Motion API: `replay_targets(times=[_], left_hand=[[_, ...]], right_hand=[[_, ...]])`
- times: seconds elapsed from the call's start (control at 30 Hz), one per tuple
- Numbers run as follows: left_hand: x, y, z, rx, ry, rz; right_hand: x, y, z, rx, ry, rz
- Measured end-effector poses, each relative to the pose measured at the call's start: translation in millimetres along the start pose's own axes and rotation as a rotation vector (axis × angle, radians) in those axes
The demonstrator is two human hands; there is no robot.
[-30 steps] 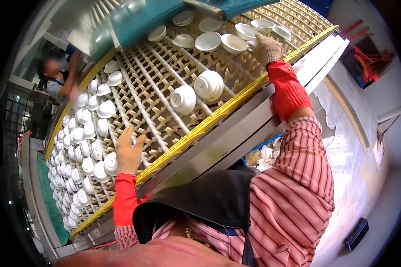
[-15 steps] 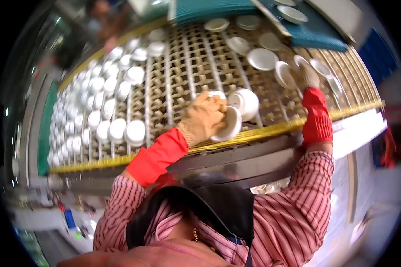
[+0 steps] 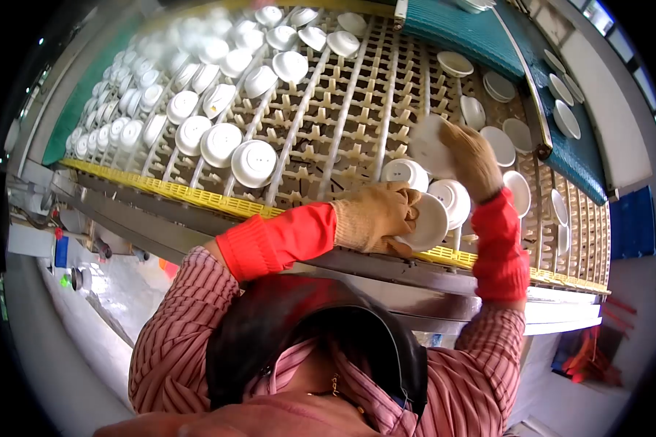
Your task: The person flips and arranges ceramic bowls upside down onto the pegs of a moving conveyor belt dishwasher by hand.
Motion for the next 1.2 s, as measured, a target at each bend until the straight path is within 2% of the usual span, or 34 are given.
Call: replay_targets(times=[0.03,0.07,0.1,0.17,0.2,0.27,0.3,0.4,0.43,0.47,0.53,0.57,0.6,0.67,0.73,0.77,0.8,0.87,0.9,1.0,1.07,1.13,1.17,1.2], left_hand=[[5.0,-0.6,-11.9,-0.016,-0.011,0.018],[8.6,4.8,-15.8,0.024,0.021,-0.013],[10.8,9.4,-18.2,0.061,0.053,-0.049],[9.2,14.6,-9.4,0.129,0.061,-0.108],[10.5,15.3,-11.1,0.109,-0.001,-0.091],[12.5,16.5,-15.7,0.07,-0.123,-0.056],[10.7,15.1,-10.9,0.0,-0.102,-0.099],[10.3,10.7,-16.3,-0.135,-0.092,-0.133],[7.9,8.2,-2.2,-0.092,-0.106,-0.156],[12.6,2.2,5.5,-0.141,-0.173,-0.232],[26.7,-11.4,18.9,-0.247,-0.312,-0.381],[28.6,-16.3,26.6,-0.246,-0.317,-0.4],[30.1,-16.7,38.4,-0.147,-0.423,-0.322],[25.9,-19.2,40.3,-0.069,-0.474,-0.127],[34.6,-30.1,55.4,-0.141,-0.381,-0.251],[37.7,-28.0,44.4,-0.192,-0.422,-0.18],[41.3,-28.4,32.7,-0.241,-0.464,-0.104],[47.7,-28.1,19.8,-0.225,-0.365,-0.193],[48.1,-28.1,15.5,-0.209,-0.32,-0.238],[41.9,-35.0,10.0,-0.241,-0.264,-0.226],[38.5,-41.2,12.7,-0.204,-0.249,-0.292],[33.1,-48.1,23.6,-0.171,-0.312,-0.304],[32.2,-49.6,26.4,-0.152,-0.337,-0.312],[30.3,-51.1,37.0,-0.087,-0.324,-0.301]], right_hand=[[-25.9,-31.5,9.3,0.006,-0.125,0.057],[-37.9,-59.2,30.3,0.179,-0.085,-0.045],[-66.9,-87.6,31.1,0.161,-0.166,0.056],[-98.9,-133.2,52.3,-0.054,-0.746,0.502],[-103.9,-146.4,68.6,-0.123,-1.132,0.714],[-110.2,-151.0,88.7,-0.263,-1.619,0.611],[-107.4,-145.5,84.2,-0.214,-1.49,0.794],[-72.3,-106.5,69.4,-0.029,-0.9,0.768],[-53.7,-88.1,57.6,-0.034,-0.582,0.749],[-37.9,-69.4,44.9,-0.034,-0.268,0.718],[-26.1,-38.2,16.3,-0.107,0.199,0.908],[-19.9,-15.6,6.5,-0.095,0.259,0.968],[-9.9,7.8,-3.3,-0.085,0.315,1.018],[44.4,75.2,2.6,-0.11,0.524,0.91],[62.8,116.3,2.5,-0.137,0.751,0.738],[72.8,123.3,9.3,-0.029,0.816,0.677],[85.4,131.6,14.0,-0.071,0.684,0.826],[57.5,104.8,-3.4,-0.146,0.415,1.109],[34.4,88.4,-12.6,-0.157,0.408,1.179],[125.3,145.4,19.9,-0.336,0.752,1.123],[114.5,143.7,22.0,-0.33,0.797,0.994],[30.0,94.4,5.5,-0.11,0.524,1.244],[67.1,117.6,20.2,-0.138,0.6,1.097],[49.0,115.0,23.1,-0.134,0.575,1.062]])
Point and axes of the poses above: each hand's wrist, its own y-axis away from the middle knuckle, its own z-axis out of the palm, x = y × z, the point moved 1 cm from there along -y, towards the middle knuckle, and after that the axes turned 8 degrees about z, right-handed, at the moved point
